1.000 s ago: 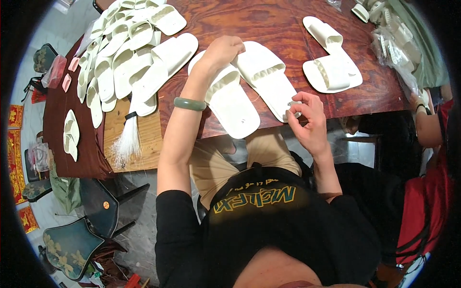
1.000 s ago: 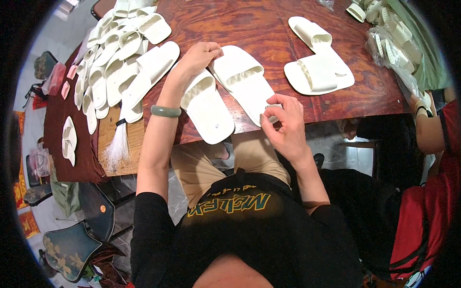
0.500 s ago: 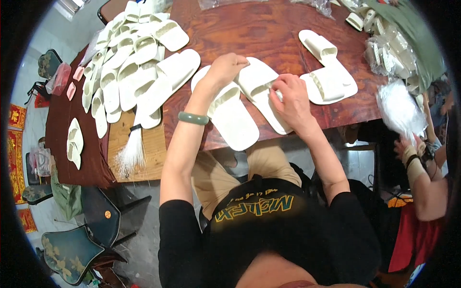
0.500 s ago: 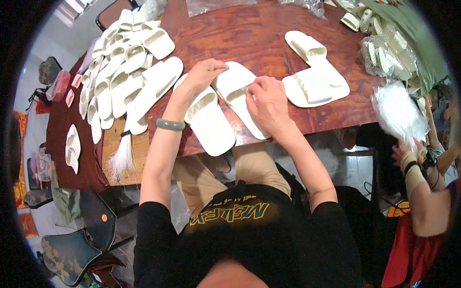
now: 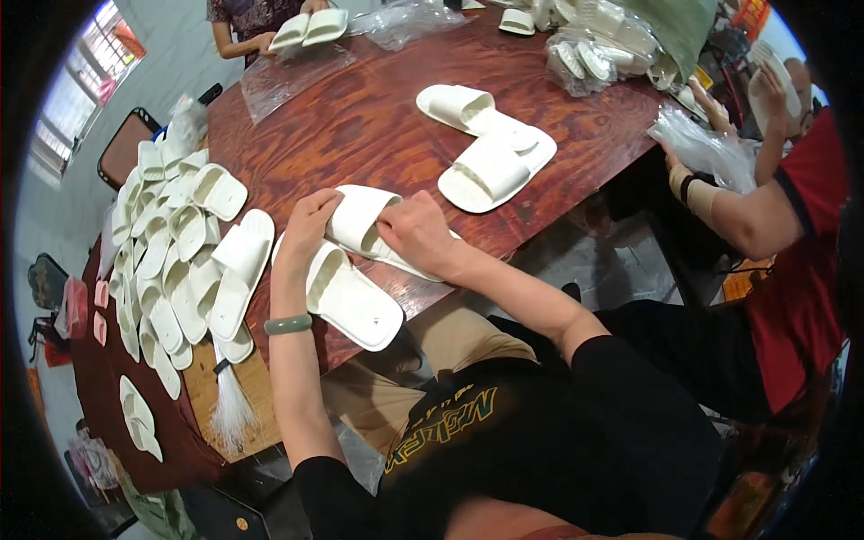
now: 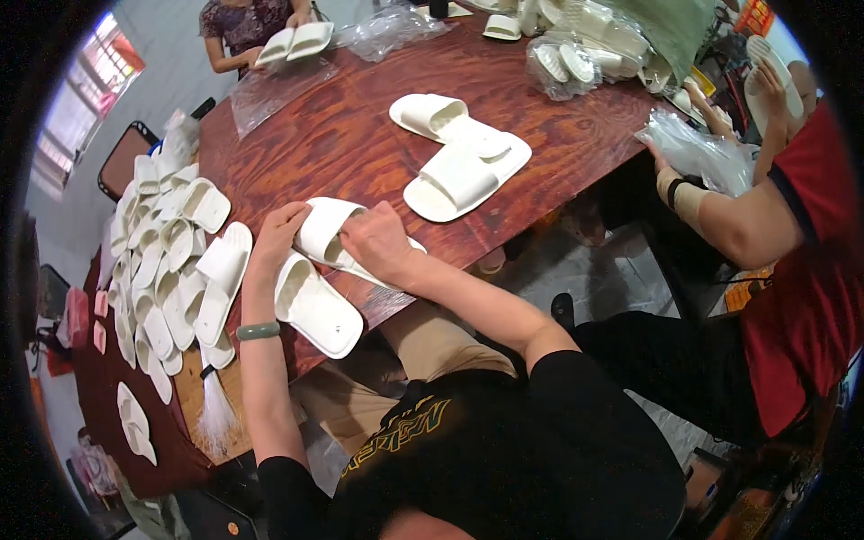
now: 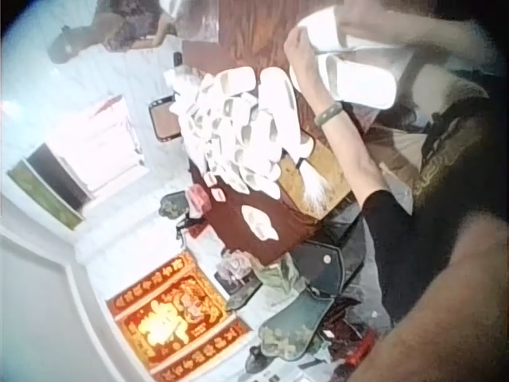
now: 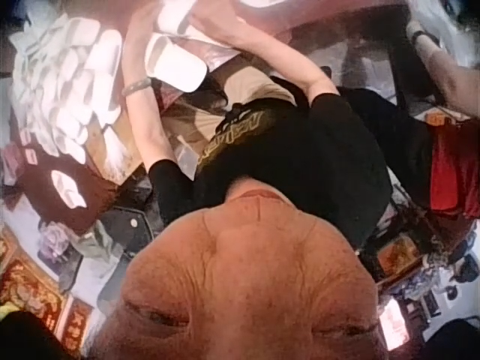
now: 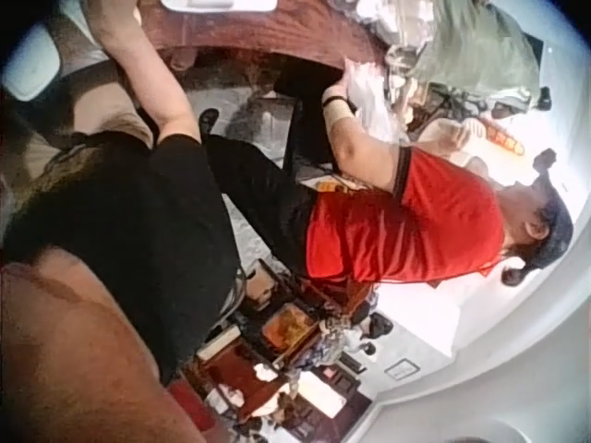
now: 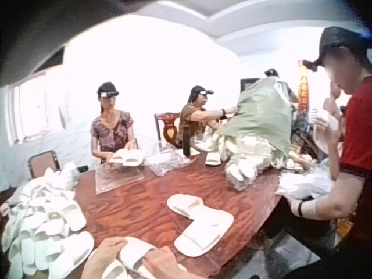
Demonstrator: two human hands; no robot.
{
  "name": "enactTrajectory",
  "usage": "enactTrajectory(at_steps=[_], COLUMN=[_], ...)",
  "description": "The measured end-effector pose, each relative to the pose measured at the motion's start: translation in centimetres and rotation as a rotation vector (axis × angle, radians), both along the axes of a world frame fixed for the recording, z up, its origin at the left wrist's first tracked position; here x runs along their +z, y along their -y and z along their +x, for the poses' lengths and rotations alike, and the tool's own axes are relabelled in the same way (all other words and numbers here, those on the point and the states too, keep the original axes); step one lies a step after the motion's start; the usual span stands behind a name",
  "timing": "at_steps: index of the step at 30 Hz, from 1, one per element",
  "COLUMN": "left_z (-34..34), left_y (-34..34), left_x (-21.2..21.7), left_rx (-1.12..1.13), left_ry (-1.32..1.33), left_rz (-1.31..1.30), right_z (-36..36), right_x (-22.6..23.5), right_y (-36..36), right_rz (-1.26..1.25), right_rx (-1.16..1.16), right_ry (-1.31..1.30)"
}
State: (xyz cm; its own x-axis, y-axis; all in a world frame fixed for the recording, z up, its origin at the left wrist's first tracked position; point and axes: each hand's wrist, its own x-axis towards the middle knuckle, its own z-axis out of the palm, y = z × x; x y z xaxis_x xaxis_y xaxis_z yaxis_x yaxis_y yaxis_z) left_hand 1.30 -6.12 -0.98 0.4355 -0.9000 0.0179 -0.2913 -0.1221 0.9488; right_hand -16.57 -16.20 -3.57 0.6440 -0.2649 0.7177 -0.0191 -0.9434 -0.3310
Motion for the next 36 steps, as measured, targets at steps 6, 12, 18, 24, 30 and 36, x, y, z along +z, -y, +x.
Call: enactTrajectory(at_steps=[6,12,18,24,30,36], left_z=[0.1,0.6,1.3,0.5,1.6,1.5], left_y=[0.1,-0.1,-0.1,0.6,0.0,-0.2], left_x=[0.4,-0.1,-1.3,-0.8,-1.3,-1.8], left_rx=[0.014,-0.027,0.045,0.097,0.113,0.257], left_ry=[-0.133,-0.169,-0.095,0.045,-0.146,-0.125], left_rz=[0.073,0.095,0.104,0.065,-0.048,-0.151], right_z=[0.1,0.9,1.3,1.0,1.5,1.4], right_x=[0.1,0.2,-0.1,0.6,0.5,1.5], right_y=[0.1,-0.3,-0.9,-1.1,-1.6,-2.2], right_rz=[0.199,0.531,0.548,0.607,0.623,0.674], right_rx=[0.058,0.057,0.035,-0.028,-0.016,-0.033], right_ry=[-0.024,-0.100,-0.065,-0.062,-0.065,-0.120])
